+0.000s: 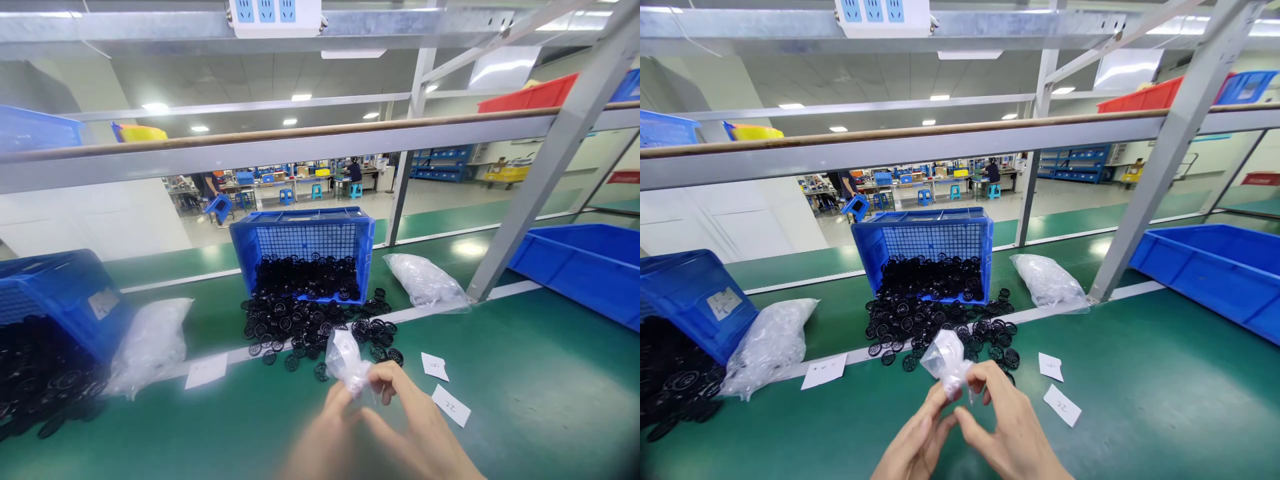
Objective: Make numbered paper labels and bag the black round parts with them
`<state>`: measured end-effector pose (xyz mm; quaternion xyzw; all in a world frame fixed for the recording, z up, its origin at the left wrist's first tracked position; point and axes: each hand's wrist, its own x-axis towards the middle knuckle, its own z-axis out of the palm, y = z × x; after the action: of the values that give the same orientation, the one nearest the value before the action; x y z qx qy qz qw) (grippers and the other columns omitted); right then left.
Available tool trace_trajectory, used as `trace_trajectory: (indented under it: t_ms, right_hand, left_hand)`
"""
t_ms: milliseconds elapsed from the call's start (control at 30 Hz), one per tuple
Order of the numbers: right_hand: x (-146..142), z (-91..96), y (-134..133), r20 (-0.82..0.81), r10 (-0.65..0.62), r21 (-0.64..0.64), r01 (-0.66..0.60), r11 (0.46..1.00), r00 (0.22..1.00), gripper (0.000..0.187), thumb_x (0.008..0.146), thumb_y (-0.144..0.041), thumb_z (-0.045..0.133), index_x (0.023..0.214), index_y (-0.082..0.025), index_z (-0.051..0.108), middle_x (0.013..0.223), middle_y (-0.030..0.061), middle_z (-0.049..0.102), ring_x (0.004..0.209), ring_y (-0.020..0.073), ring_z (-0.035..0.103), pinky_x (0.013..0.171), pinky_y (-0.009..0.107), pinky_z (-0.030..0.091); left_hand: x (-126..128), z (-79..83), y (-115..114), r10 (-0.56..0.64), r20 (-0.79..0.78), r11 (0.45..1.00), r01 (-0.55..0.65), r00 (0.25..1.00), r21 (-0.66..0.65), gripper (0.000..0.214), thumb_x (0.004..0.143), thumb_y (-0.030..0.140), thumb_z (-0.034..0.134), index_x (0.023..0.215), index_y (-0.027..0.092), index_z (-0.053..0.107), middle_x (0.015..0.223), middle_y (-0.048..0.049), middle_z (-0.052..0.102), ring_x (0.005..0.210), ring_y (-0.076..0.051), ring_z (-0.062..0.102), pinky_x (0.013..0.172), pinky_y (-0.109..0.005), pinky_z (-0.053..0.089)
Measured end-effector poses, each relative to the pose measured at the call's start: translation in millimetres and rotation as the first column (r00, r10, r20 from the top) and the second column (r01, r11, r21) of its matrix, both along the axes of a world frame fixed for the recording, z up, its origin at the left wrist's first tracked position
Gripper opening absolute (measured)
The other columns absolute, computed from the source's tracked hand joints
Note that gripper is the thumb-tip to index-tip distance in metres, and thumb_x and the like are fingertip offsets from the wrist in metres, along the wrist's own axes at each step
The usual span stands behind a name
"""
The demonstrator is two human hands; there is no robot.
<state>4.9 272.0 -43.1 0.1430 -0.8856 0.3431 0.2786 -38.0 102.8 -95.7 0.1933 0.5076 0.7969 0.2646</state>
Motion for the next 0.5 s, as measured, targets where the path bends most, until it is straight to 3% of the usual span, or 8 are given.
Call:
trace_trajectory:
  t_ms: [67, 200, 367, 500]
  right_hand:
    - [2.2, 1.7, -2.0, -0.030, -0.046, -0.003, 0.046, 0.999, 0.998, 0.025, 0.086, -0.026, 0.068, 0.105, -0.027, 0.052, 0.094, -0.0026, 0.062, 0.072, 0.0145, 0.060, 0.062, 0.024, 0.053]
    - [3.0, -1.0, -6.9, -0.111, -0.085, -0.027, 0.083, 0.996, 0.990, 0.003, 0.094, -0.024, 0.055, 0.094, -0.027, 0.053, 0.081, -0.0039, 0.061, 0.067, 0.0136, 0.060, 0.060, 0.023, 0.051]
    - [3.6, -5.1, -8.3, -0.189, -0.220, -0.013, 0.221, 0.975, 0.957, 0.012, 0.094, -0.026, 0.052, 0.081, -0.026, 0.052, 0.069, -0.0043, 0.059, 0.058, 0.0140, 0.058, 0.055, 0.024, 0.048]
    - [3.2, -7.2, -5.5, -0.192, -0.310, -0.029, 0.310, 0.950, 0.931, 0.016, 0.094, -0.031, 0.051, 0.078, -0.027, 0.051, 0.061, -0.0059, 0.059, 0.047, 0.0127, 0.054, 0.048, 0.023, 0.046]
  left_hand:
    - [4.0, 0.3, 0.9, -0.002, -0.011, 1.000, 0.003, 1.000, 0.030, 0.084, 0.070, 0.074, 0.070, 0.137, 0.025, 0.060, 0.153, -0.0108, 0.045, 0.149, -0.040, 0.022, 0.123, -0.052, 0.024]
    - [15.5, 5.6, 9.6, -0.017, -0.055, 0.995, 0.023, 0.998, 0.100, 0.085, 0.072, 0.078, 0.065, 0.134, 0.021, 0.061, 0.147, -0.0136, 0.050, 0.149, -0.040, 0.024, 0.122, -0.049, 0.026]
    - [23.7, 11.3, 16.7, 0.013, -0.096, 0.991, 0.000, 0.995, 0.132, 0.081, 0.072, 0.076, 0.068, 0.133, 0.023, 0.064, 0.153, -0.0116, 0.044, 0.144, -0.040, 0.033, 0.116, -0.049, 0.037]
    - [23.9, 17.1, 13.5, -0.001, -0.061, 0.990, 0.010, 0.998, 0.138, 0.070, 0.074, 0.071, 0.070, 0.126, 0.024, 0.069, 0.146, -0.0116, 0.051, 0.129, -0.036, 0.050, 0.108, -0.046, 0.044]
